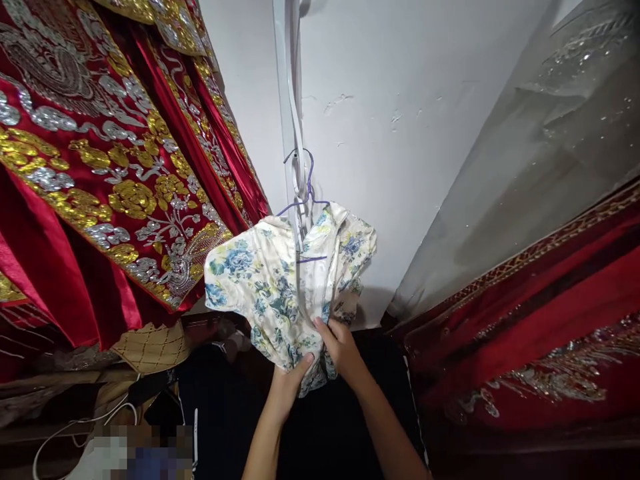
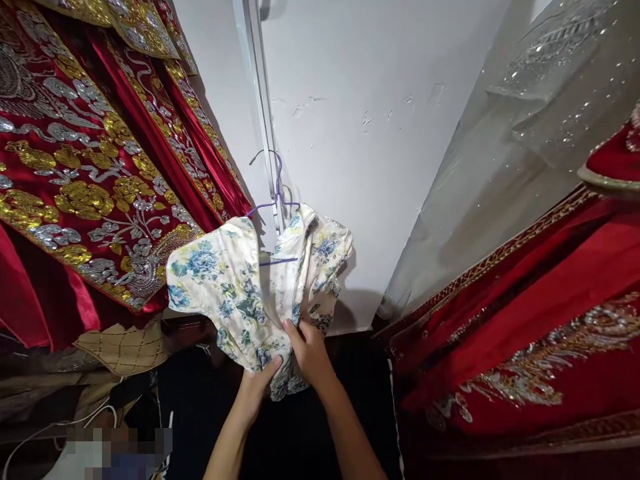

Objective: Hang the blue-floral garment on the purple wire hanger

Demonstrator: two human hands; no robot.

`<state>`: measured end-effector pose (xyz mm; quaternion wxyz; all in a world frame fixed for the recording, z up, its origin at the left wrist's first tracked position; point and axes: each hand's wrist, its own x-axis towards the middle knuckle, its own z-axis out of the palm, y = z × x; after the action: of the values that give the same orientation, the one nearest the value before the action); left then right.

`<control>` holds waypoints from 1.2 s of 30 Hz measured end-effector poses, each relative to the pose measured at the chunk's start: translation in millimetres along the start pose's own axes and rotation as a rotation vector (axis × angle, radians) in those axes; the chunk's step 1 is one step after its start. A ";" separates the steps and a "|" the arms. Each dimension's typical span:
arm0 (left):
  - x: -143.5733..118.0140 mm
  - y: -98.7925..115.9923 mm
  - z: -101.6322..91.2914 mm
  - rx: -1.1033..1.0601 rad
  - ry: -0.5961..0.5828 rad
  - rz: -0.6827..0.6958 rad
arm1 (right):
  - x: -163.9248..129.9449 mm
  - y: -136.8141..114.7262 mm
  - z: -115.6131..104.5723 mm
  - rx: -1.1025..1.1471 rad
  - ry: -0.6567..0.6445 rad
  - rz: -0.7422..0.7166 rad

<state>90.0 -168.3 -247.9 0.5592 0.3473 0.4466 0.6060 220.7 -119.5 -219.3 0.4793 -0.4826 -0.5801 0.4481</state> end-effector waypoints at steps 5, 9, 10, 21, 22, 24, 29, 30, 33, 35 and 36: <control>-1.8 6.8 6.4 0.066 0.075 0.058 | 3.0 -6.8 -18.4 -0.181 -0.073 0.099; 1.3 0.2 2.1 0.124 0.071 0.090 | -3.6 -9.1 -27.5 -0.183 -0.076 0.206; 2.4 -1.4 0.4 0.147 0.058 0.101 | -4.4 -10.2 -28.3 -0.157 -0.089 0.207; 2.5 -6.3 -4.1 0.237 -0.067 0.087 | -4.4 -16.0 -25.8 -0.051 -0.126 0.141; 3.5 -6.5 -4.9 0.237 -0.056 0.093 | -4.5 -15.4 -26.1 -0.050 -0.141 0.142; 7.1 -6.7 -9.0 0.229 0.033 0.103 | -5.3 -14.9 -26.8 -0.020 -0.174 0.163; 13.9 -3.5 -29.6 0.133 0.455 0.099 | -8.7 -16.2 -26.7 0.124 -0.238 0.218; 13.0 -2.4 -31.8 0.161 0.539 0.186 | -9.0 -16.5 -25.8 0.126 -0.243 0.218; 7.9 0.8 -26.3 0.434 0.596 0.563 | -10.0 -17.7 -20.1 0.095 -0.234 0.213; 7.0 3.0 -14.1 0.627 0.331 0.626 | -11.7 -19.5 -14.6 0.100 -0.222 0.199; 8.4 4.2 -7.2 0.672 0.162 0.582 | -12.9 -21.0 -11.9 0.113 -0.221 0.188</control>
<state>80.7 -161.0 -247.2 0.1849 0.5722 0.5445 0.5847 230.6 -134.4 -198.7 0.3951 -0.4548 -0.5553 0.5733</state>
